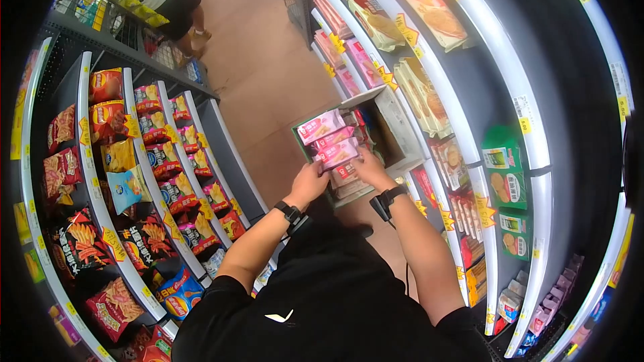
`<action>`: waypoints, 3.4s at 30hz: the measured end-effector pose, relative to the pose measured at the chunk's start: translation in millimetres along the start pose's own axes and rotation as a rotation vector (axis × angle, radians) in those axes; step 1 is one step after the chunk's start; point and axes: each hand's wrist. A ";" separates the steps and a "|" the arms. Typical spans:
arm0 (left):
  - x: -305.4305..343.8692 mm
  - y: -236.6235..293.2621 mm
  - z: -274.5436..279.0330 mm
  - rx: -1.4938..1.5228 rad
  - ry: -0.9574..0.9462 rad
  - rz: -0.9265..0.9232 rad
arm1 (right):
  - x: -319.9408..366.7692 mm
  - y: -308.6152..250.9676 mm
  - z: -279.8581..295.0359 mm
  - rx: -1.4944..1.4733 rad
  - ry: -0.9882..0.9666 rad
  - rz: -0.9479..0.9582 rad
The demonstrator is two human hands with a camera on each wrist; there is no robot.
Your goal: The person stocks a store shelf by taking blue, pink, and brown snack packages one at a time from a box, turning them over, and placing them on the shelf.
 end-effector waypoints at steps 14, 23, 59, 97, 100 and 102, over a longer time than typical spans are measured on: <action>15.3 17.5 -4.1 0.275 0.148 -0.022 | 0.8 35.0 -0.3 -0.112 0.261 0.295; 27.0 56.5 15.0 0.896 -0.129 -0.144 | 104.5 11.3 30.1 -0.508 0.369 0.314; 193.1 308.5 -79.6 0.621 -0.847 -0.765 | 469.7 147.7 120.5 -0.892 1.072 0.714; 362.6 557.2 -123.8 0.117 -0.179 -1.566 | 655.7 87.3 275.7 -0.016 1.871 0.794; 357.4 562.4 -129.1 0.140 -0.122 -1.554 | 655.1 84.5 281.1 0.034 1.892 0.675; 355.3 563.1 -130.3 0.123 -0.108 -1.546 | 653.3 84.2 283.5 0.064 1.917 0.648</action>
Point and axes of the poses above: each hand's wrist, its own x-axis away from the middle knuckle, its own z-axis out of the back of the hand, y = z × x, and after that the axes turned 13 degrees about -x, right-handed
